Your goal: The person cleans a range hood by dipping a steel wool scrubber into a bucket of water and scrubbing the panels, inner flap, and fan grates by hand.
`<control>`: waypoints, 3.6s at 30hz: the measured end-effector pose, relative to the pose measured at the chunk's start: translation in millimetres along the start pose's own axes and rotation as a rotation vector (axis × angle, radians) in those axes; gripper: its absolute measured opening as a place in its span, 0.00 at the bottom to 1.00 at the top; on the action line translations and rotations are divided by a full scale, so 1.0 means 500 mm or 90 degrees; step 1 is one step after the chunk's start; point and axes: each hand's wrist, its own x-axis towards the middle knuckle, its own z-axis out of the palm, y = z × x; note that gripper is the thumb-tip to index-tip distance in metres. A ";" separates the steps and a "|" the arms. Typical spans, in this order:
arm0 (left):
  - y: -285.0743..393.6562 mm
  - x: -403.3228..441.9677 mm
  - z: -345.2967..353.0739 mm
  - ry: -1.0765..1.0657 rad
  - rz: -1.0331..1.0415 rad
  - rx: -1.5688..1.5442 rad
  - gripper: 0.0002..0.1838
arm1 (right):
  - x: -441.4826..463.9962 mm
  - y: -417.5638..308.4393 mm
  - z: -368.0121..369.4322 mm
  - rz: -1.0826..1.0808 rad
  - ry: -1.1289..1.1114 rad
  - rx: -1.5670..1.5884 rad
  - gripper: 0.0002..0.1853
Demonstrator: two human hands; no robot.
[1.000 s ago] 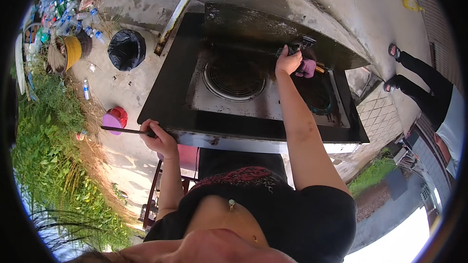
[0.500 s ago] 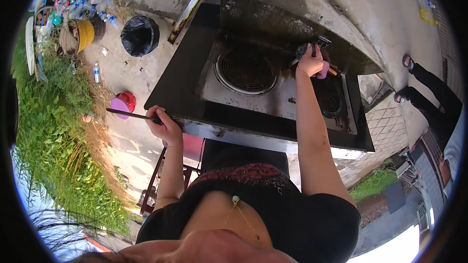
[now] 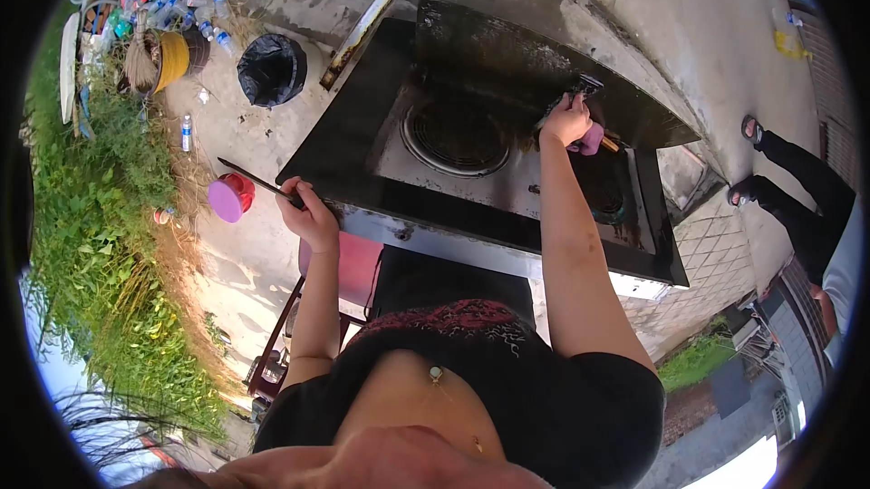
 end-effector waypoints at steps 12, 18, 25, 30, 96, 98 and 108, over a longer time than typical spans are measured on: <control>-0.009 0.005 0.003 0.004 0.034 0.039 0.08 | 0.046 0.047 -0.075 0.329 -0.217 0.418 0.18; 0.000 0.009 0.001 0.000 0.072 0.122 0.08 | -0.058 0.055 -0.003 0.361 -0.517 0.202 0.15; -0.009 0.007 0.002 -0.006 0.092 0.161 0.10 | -0.010 -0.008 -0.039 0.152 -0.078 0.289 0.12; 0.004 0.004 0.002 -0.002 0.081 0.156 0.11 | 0.030 0.032 -0.061 0.195 -0.304 0.295 0.13; 0.000 0.011 -0.013 -0.067 0.138 0.282 0.12 | -0.005 0.003 -0.055 0.185 -0.101 0.435 0.06; 0.002 0.014 -0.003 -0.062 0.146 0.286 0.12 | 0.019 -0.018 -0.023 0.431 -0.139 0.510 0.06; -0.005 0.014 -0.010 -0.056 0.188 0.273 0.13 | 0.001 -0.011 -0.047 0.571 -0.035 0.498 0.10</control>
